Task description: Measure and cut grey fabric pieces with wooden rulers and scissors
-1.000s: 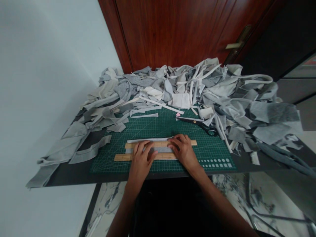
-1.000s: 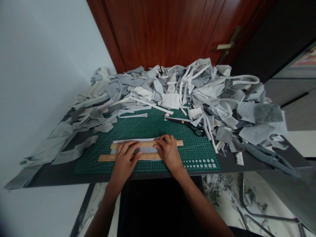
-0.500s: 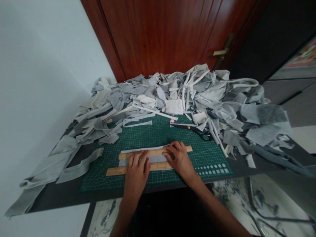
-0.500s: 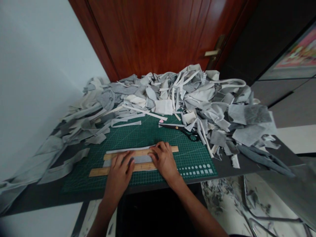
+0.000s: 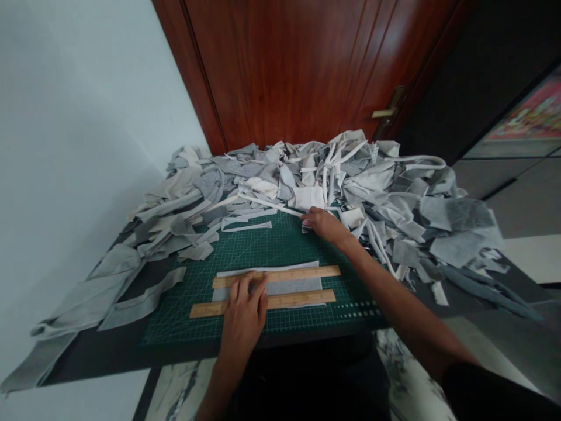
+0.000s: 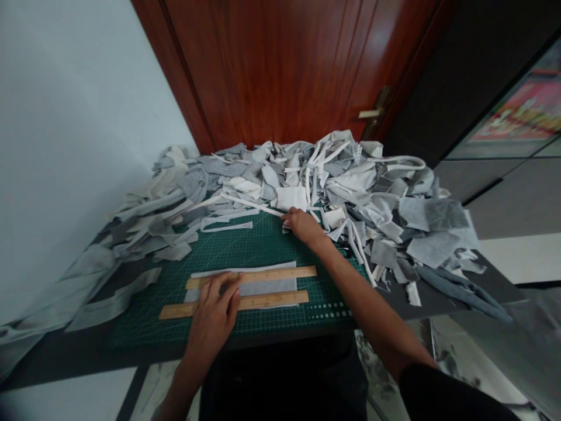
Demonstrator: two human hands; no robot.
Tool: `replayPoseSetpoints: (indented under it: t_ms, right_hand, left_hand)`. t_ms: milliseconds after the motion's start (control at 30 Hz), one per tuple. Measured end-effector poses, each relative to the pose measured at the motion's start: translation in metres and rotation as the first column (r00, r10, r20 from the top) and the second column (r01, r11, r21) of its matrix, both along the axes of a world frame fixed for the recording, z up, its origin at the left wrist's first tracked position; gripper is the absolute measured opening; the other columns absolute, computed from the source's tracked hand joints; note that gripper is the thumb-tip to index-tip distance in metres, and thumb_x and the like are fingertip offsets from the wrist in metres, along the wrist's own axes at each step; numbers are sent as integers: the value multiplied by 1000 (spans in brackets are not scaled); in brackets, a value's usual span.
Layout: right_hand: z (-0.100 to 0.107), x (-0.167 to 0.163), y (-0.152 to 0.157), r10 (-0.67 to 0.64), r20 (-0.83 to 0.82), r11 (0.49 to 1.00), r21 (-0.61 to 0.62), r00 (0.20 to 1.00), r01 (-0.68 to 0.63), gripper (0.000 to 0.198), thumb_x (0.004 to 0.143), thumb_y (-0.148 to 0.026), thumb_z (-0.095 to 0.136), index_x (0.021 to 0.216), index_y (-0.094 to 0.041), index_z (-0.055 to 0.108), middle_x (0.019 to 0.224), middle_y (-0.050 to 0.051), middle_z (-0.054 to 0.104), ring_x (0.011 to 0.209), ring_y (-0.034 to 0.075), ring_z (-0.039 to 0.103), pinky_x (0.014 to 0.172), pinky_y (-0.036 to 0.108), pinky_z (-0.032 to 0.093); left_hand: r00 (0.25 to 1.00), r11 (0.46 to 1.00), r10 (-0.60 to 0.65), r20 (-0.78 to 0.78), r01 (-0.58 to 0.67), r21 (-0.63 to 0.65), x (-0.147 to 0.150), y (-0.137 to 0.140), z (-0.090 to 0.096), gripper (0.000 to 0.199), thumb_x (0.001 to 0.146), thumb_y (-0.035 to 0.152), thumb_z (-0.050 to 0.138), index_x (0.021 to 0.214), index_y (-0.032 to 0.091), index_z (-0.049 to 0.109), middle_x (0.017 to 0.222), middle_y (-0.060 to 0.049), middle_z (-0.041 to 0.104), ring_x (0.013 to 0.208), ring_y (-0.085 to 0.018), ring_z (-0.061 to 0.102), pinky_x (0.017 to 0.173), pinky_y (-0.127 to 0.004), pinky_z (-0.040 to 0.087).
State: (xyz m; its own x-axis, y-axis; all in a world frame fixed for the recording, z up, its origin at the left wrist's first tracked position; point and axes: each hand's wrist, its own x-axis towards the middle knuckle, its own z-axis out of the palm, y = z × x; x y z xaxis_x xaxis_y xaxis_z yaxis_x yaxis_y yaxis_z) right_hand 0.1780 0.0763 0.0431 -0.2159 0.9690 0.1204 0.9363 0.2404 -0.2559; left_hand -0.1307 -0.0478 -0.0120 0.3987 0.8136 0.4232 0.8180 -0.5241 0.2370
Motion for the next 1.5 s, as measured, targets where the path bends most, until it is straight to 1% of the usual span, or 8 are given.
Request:
replayPoseSetpoints:
  t_ms: [133,533,700,833,900,1033,1300,1500]
  right_hand:
    - [-4,8,19,88,110,989,-125,990,-75,25,104,-20,57,119,-15,76,118,12,69,99,18,69,89,24,46]
    - [8,11,23,65,66,986,-156,996,-54,14,92,-11,67,103,-12,77,97,11,78,89,18,71,81,23,46]
    - [17,-47,-12,86,-320,993,105,944,-56,10,94,-23,68,93,-16,75,94,8,77,81,17,69,80,27,49]
    - [9,-131,-43,152,-715,945,-97,682,-312,13,101,-23,54,100,-18,66,87,2,76,70,12,68,68,23,51]
    - [2,-164,-47,152,-725,909,-164,672,-383,13,99,-16,53,96,-18,65,87,1,75,73,11,68,69,21,49]
    - [-4,-194,-38,228,-593,885,-205,772,-419,20,92,-4,56,83,-17,69,85,0,74,76,10,64,73,20,45]
    - [-22,-212,-38,249,-595,927,-83,764,-367,13,91,-10,67,85,-17,76,89,3,77,84,14,69,81,21,47]
    - [-33,-217,-35,146,-658,950,-115,739,-291,13,92,-12,68,90,-17,79,92,3,80,81,13,72,77,20,50]
  left_hand:
    - [1000,1000,14,18,-14,-10,1,-3,0,37,104,21,49,137,22,66,130,-12,60,120,-32,56,102,-53,56]
    - [998,998,29,-53,-32,-50,4,-4,-5,40,105,22,48,142,18,61,125,-11,67,118,-31,59,106,-48,52]
    - [1000,994,18,-12,-19,-107,3,-8,1,37,107,28,45,137,14,61,129,-12,67,123,-30,58,113,-50,47]
    - [1000,997,-16,-25,14,-81,1,-16,-1,42,108,31,41,142,13,57,141,-14,62,134,-32,53,118,-53,43]
    - [999,997,-17,-48,14,-72,1,-21,-4,43,107,34,42,139,11,58,142,-17,61,137,-34,51,118,-55,42]
    - [997,996,1,-71,-8,-85,2,-28,-6,40,106,36,46,133,12,62,136,-17,63,134,-34,54,118,-57,40]
    - [999,991,0,-52,-7,-133,3,-30,-2,40,102,42,54,126,12,66,131,-17,64,134,-38,52,125,-64,28]
    - [998,992,-32,-47,26,-123,1,-28,0,46,101,48,55,127,11,65,126,-17,66,129,-37,55,127,-68,21]
